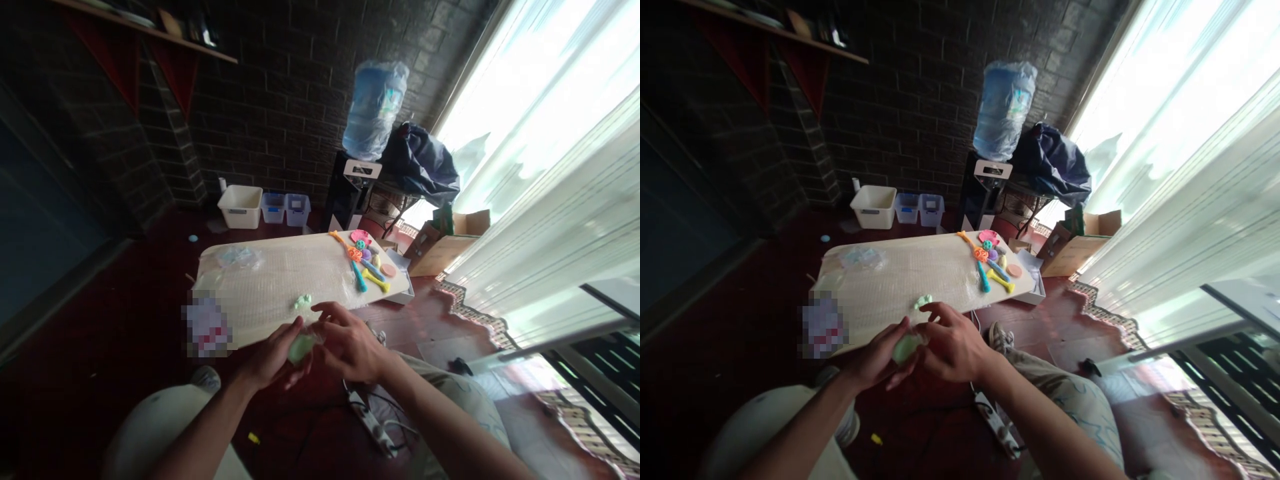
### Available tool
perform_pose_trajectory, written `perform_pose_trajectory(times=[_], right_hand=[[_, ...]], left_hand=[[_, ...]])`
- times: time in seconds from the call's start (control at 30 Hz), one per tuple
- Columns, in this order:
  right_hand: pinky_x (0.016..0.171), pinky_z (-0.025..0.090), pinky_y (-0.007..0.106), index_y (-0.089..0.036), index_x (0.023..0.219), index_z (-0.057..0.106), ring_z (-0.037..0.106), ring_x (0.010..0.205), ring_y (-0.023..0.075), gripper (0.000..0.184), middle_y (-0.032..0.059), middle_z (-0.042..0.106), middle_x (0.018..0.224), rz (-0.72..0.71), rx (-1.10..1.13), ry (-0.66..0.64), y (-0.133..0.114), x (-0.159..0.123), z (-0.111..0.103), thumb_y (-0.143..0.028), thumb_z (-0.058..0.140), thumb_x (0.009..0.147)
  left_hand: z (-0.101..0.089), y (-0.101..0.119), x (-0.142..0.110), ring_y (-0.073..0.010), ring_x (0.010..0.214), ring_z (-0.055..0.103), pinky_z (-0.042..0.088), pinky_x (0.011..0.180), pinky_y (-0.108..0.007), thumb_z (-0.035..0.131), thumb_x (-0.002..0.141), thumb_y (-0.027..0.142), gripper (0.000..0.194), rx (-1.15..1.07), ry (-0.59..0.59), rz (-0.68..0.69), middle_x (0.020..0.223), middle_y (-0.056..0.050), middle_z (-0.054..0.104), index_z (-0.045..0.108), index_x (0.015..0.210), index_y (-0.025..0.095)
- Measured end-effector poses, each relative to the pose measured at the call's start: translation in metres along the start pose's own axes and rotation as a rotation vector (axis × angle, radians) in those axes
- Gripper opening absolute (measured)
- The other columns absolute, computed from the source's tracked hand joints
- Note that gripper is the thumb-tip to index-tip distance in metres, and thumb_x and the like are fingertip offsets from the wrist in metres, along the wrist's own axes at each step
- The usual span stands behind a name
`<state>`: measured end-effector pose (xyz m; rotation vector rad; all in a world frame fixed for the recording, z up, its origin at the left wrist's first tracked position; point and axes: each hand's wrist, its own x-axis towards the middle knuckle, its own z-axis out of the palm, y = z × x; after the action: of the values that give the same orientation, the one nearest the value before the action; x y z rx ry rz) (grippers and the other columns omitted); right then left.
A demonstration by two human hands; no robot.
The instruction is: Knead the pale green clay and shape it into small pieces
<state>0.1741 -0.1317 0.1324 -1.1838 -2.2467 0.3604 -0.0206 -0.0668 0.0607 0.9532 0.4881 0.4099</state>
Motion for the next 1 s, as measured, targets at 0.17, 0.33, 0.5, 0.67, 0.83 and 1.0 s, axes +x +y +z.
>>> perform_pose_trajectory(times=[0.17,0.33,0.5,0.67,0.83,1.0], right_hand=[[0.095,0.058,0.05,-0.017,0.127,0.06,0.063,0.116,0.0342,0.041,0.0199,0.059,0.136,-0.052,-0.116,-0.133,0.005,0.003,0.002,-0.033,0.062,0.089],[0.095,0.057,0.051,-0.019,0.127,0.055,0.062,0.12,0.0353,0.043,0.0199,0.058,0.14,-0.042,-0.166,-0.178,0.007,0.007,0.007,-0.034,0.064,0.088],[0.091,0.059,0.052,-0.019,0.122,0.057,0.063,0.119,0.0364,0.042,0.021,0.057,0.14,-0.035,-0.195,-0.189,0.006,0.011,0.007,-0.036,0.066,0.086],[0.09,0.059,0.052,-0.018,0.12,0.059,0.064,0.117,0.0368,0.038,0.0213,0.058,0.139,-0.018,-0.195,-0.199,0.004,0.01,0.005,-0.037,0.066,0.087],[0.091,0.059,0.049,-0.019,0.118,0.058,0.064,0.12,0.0345,0.034,0.0192,0.057,0.139,-0.002,-0.084,-0.166,0.001,0.008,0.002,-0.03,0.063,0.086],[0.092,0.059,0.047,-0.019,0.129,0.058,0.064,0.118,0.0325,0.043,0.0183,0.054,0.141,-0.009,-0.036,-0.138,0.003,0.003,0.001,-0.029,0.06,0.087]], left_hand=[[0.0,0.004,-0.002,-0.0108,0.03,0.046,0.035,0.027,-0.02,0.048,0.095,0.073,0.066,0.009,0.048,-0.012,0.051,-0.005,0.061,0.066,0.074,0.013],[0.001,0.005,-0.001,-0.0111,0.031,0.047,0.035,0.027,-0.02,0.051,0.093,0.073,0.067,0.04,0.06,0.003,0.05,-0.005,0.06,0.066,0.07,0.012],[0.003,0.008,-0.003,-0.0107,0.03,0.045,0.035,0.027,-0.021,0.051,0.091,0.075,0.068,0.054,0.048,0.006,0.05,-0.004,0.057,0.066,0.067,0.013],[0.005,0.009,-0.005,-0.0108,0.03,0.046,0.035,0.027,-0.021,0.054,0.091,0.073,0.065,0.049,0.064,-0.001,0.05,-0.004,0.058,0.065,0.068,0.013],[0.005,0.007,-0.004,-0.0117,0.031,0.048,0.037,0.028,-0.021,0.051,0.094,0.071,0.065,0.038,0.059,0.009,0.051,-0.004,0.06,0.067,0.073,0.012],[0.002,0.007,-0.004,-0.0117,0.031,0.048,0.038,0.028,-0.021,0.052,0.094,0.071,0.062,0.005,0.075,0.009,0.051,-0.003,0.061,0.067,0.079,0.013]])
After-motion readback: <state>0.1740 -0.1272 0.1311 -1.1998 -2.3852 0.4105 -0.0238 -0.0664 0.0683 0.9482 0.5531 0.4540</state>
